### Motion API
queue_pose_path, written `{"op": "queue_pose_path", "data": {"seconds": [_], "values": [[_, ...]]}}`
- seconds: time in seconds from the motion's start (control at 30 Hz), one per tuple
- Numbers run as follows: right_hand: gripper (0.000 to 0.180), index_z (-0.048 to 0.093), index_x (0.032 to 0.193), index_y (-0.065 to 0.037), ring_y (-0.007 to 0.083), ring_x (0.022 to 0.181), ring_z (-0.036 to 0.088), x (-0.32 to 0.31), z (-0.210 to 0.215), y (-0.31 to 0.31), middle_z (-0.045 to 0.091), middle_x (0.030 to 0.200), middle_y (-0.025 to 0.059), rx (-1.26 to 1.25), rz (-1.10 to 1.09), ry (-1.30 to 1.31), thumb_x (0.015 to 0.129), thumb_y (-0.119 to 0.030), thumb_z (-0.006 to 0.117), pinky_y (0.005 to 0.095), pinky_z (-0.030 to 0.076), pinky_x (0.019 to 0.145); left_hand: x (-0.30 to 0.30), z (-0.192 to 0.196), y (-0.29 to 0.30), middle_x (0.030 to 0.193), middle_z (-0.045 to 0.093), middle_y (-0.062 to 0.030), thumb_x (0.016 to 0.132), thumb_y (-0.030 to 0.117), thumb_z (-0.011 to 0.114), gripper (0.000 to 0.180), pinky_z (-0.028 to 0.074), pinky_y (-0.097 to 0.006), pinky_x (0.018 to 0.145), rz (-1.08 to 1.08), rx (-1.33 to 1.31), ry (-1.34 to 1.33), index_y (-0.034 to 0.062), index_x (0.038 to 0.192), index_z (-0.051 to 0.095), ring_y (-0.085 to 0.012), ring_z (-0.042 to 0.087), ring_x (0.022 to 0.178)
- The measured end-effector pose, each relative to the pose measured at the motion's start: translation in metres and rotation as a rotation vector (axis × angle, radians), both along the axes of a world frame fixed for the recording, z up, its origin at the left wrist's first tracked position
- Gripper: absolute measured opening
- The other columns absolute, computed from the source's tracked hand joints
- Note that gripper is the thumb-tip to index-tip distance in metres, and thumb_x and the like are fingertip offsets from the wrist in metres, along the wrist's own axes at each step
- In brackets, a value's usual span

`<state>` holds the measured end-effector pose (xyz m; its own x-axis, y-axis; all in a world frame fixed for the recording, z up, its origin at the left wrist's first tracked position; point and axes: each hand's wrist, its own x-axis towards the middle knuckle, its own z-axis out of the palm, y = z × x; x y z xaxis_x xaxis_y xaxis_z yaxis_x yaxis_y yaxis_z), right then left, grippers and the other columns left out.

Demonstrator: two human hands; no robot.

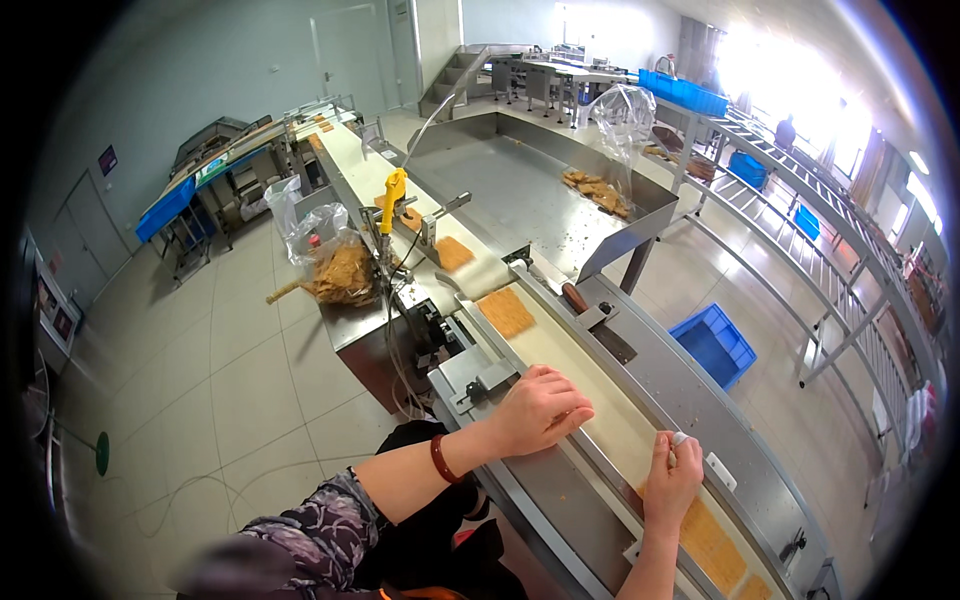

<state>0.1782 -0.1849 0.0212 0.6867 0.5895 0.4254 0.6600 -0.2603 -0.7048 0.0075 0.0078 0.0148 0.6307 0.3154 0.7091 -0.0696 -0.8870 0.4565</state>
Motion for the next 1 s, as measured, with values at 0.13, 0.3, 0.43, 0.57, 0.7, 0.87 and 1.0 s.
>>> {"op": "queue_pose_path", "data": {"seconds": [0.13,0.3,0.43,0.57,0.7,0.87,1.0], "values": [[0.018,0.068,0.093,0.001,0.0287,0.086,0.06,0.003,-0.004,0.002,0.063,0.089,0.0118,0.01,0.0,-0.06,0.103,-0.013,0.062,0.0389,0.048,0.077,0.001,0.001,0.0,0.082,0.072,-0.0043,0.102,0.029,0.066,0.023,0.046,-0.041,0.095,0.003,-0.032,0.021,0.011,0.088,0.073,-0.0233,0.069,0.086],[0.017,0.068,0.094,0.001,0.0267,0.086,0.06,-0.001,0.0,0.003,0.063,0.089,0.011,0.01,-0.003,-0.013,0.103,-0.012,0.062,0.0387,0.048,0.078,0.001,0.002,0.001,0.083,0.07,-0.0037,0.101,0.027,0.067,0.02,0.047,-0.041,0.095,-0.014,-0.026,-0.005,0.0099,0.092,0.073,-0.0227,0.069,0.089],[0.018,0.069,0.094,0.001,0.0258,0.086,0.061,0.001,-0.004,0.001,0.064,0.089,0.0106,0.016,-0.013,0.003,0.103,-0.013,0.063,0.0379,0.047,0.078,0.002,0.0,0.002,0.085,0.071,-0.0041,0.102,0.028,0.066,0.022,0.046,-0.041,0.095,-0.013,-0.045,0.009,0.0098,0.092,0.073,-0.023,0.069,0.091],[0.018,0.068,0.095,0.002,0.0255,0.086,0.06,0.006,-0.01,0.0,0.064,0.09,0.0108,0.039,0.002,-0.005,0.103,-0.013,0.063,0.0373,0.047,0.078,0.001,0.001,0.0,0.085,0.071,-0.0037,0.103,0.029,0.066,0.023,0.046,-0.041,0.095,-0.016,-0.044,-0.024,0.0101,0.092,0.073,-0.023,0.069,0.091],[0.019,0.068,0.095,0.003,0.0249,0.085,0.058,0.004,-0.009,0.001,0.063,0.09,0.0105,0.038,0.02,-0.016,0.103,-0.014,0.063,0.037,0.046,0.078,-0.001,-0.002,0.0,0.087,0.072,-0.0033,0.103,0.028,0.066,0.022,0.046,-0.041,0.096,-0.006,-0.023,0.001,0.0104,0.092,0.073,-0.0225,0.069,0.093],[0.018,0.067,0.095,0.003,0.0237,0.083,0.056,0.006,-0.009,0.0,0.062,0.089,0.0098,0.012,0.003,-0.001,0.103,-0.014,0.064,0.0364,0.046,0.077,0.0,0.004,0.001,0.086,0.072,-0.0032,0.103,0.029,0.066,0.022,0.046,-0.04,0.095,-0.002,-0.03,-0.033,0.0109,0.092,0.073,-0.0228,0.069,0.092],[0.018,0.067,0.095,0.002,0.0235,0.082,0.056,0.007,-0.013,0.0,0.062,0.089,0.0095,0.05,0.019,-0.003,0.103,-0.014,0.064,0.0361,0.046,0.076,-0.001,0.001,0.0,0.084,0.071,-0.0035,0.103,0.028,0.065,0.022,0.046,-0.04,0.095,0.003,-0.023,-0.027,0.0107,0.092,0.073,-0.0233,0.069,0.09]]}}
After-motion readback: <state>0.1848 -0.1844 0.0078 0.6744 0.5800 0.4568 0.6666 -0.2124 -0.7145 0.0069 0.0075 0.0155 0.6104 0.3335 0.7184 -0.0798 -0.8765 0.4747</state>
